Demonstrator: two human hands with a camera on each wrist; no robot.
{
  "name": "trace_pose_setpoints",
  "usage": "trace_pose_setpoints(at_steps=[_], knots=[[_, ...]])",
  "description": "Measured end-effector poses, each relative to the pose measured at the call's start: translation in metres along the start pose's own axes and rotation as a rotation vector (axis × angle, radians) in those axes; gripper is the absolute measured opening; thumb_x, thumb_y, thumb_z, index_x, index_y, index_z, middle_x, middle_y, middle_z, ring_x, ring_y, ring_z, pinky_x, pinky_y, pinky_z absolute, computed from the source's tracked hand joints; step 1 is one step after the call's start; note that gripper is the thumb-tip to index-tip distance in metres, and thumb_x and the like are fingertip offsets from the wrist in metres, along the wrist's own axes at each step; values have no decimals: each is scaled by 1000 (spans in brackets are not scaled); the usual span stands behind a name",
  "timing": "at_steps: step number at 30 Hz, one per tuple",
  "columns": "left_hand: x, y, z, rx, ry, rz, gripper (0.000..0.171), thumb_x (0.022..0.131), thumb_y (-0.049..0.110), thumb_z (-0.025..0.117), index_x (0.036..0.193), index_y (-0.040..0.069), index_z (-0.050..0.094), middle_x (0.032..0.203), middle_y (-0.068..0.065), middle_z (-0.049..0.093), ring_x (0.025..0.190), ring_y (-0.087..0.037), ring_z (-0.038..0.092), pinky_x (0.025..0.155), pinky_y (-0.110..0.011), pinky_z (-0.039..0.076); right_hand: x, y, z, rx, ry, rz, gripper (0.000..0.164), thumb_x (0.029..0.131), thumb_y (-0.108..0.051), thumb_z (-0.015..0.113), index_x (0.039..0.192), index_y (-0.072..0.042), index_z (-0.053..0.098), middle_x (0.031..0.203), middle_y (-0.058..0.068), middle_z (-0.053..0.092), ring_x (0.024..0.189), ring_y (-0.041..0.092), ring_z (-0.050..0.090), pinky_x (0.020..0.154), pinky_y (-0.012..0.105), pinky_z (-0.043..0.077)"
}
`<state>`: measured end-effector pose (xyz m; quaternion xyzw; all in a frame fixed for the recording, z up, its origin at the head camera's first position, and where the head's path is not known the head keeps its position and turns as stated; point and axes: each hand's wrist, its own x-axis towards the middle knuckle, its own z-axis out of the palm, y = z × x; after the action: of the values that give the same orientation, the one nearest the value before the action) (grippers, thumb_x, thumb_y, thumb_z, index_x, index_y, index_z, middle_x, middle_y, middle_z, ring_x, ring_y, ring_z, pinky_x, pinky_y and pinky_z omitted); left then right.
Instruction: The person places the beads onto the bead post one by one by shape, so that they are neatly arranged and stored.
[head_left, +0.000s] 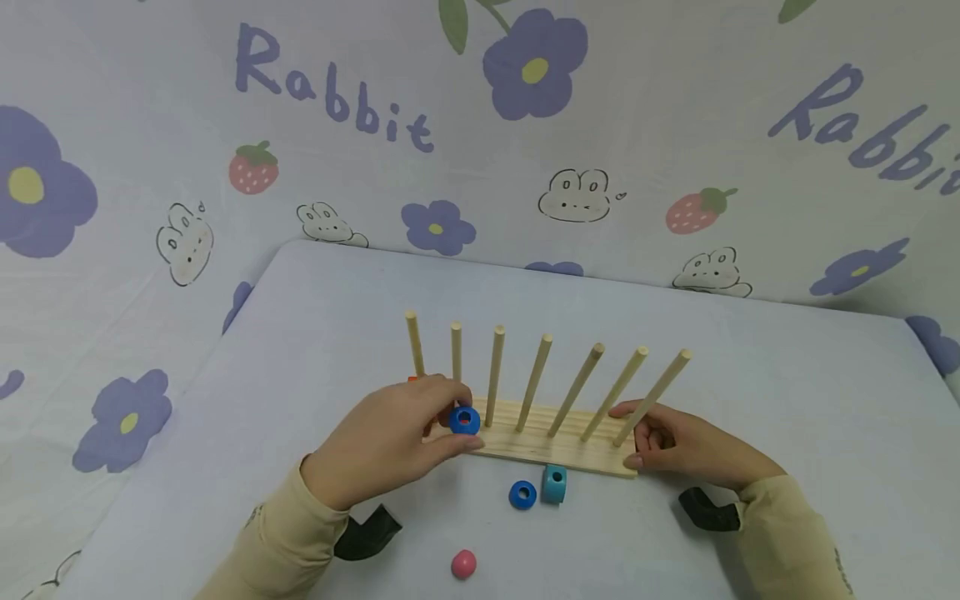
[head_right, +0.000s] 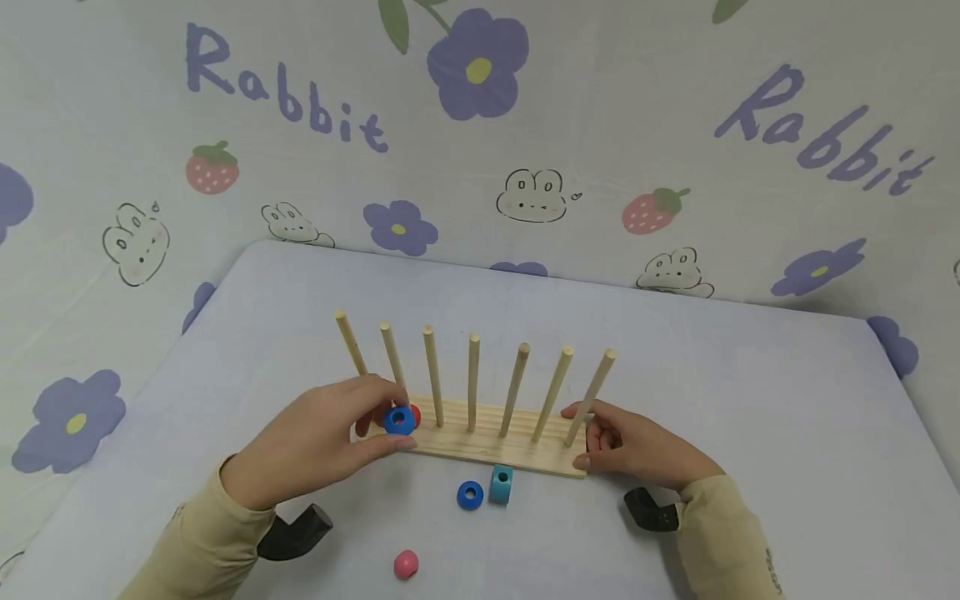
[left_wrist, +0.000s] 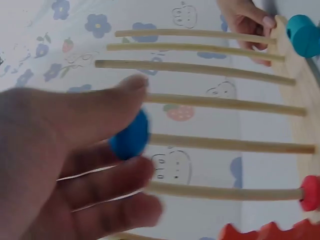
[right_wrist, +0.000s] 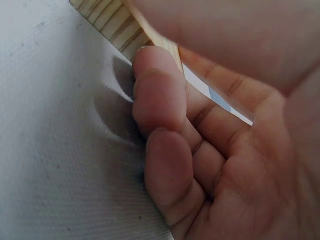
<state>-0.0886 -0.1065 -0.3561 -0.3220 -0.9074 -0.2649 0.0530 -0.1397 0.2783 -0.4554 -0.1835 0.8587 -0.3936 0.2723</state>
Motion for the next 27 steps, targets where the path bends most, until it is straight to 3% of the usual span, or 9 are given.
trace_pose_setpoints(at_steps=[4,6,10,13,16,20,27], knots=[[0,6,-15,44,240,31,37,83,31,76,109,10,63,84,5,58,67,-5,50,58,-18,45,-1,1,-1,-4,-2,-19,53,86,-36,70,132,-23,48,83,5,54,68,10,48,60,25,41],[2,9,-23,64,352,44,39,81,27,78,111,7,64,91,1,60,72,-7,54,62,-22,49,-1,1,0,-2,2,-24,55,85,-36,72,132,-23,47,84,5,54,69,10,48,61,24,41],[8,14,-34,101,488,64,40,80,19,78,114,3,64,104,-10,61,89,-18,60,76,-32,55,-1,4,3,-2,1,-32,61,81,-35,75,133,-23,45,85,6,53,67,9,47,60,24,42],[14,17,-38,128,510,81,42,81,17,78,117,1,63,106,-13,61,94,-22,60,79,-35,55,-2,6,5,-15,0,-36,62,81,-36,76,134,-23,44,85,5,53,66,9,47,59,24,42],[19,18,-38,134,506,86,45,80,16,79,118,0,61,103,-12,63,81,-18,58,65,-28,53,-2,6,5,-22,1,-40,62,81,-37,75,133,-24,44,85,5,53,66,9,47,59,24,42],[25,17,-37,126,503,65,42,79,18,80,112,1,61,100,-9,64,60,-11,48,48,-20,40,-3,5,4,-20,1,-62,62,82,-35,75,134,-23,44,84,5,53,66,9,47,60,24,42],[29,14,-36,119,467,44,35,81,21,78,108,3,64,104,-8,65,51,-10,54,46,-15,38,-1,2,1,-31,1,-52,63,81,-35,76,134,-23,44,84,4,53,65,8,46,60,25,43]])
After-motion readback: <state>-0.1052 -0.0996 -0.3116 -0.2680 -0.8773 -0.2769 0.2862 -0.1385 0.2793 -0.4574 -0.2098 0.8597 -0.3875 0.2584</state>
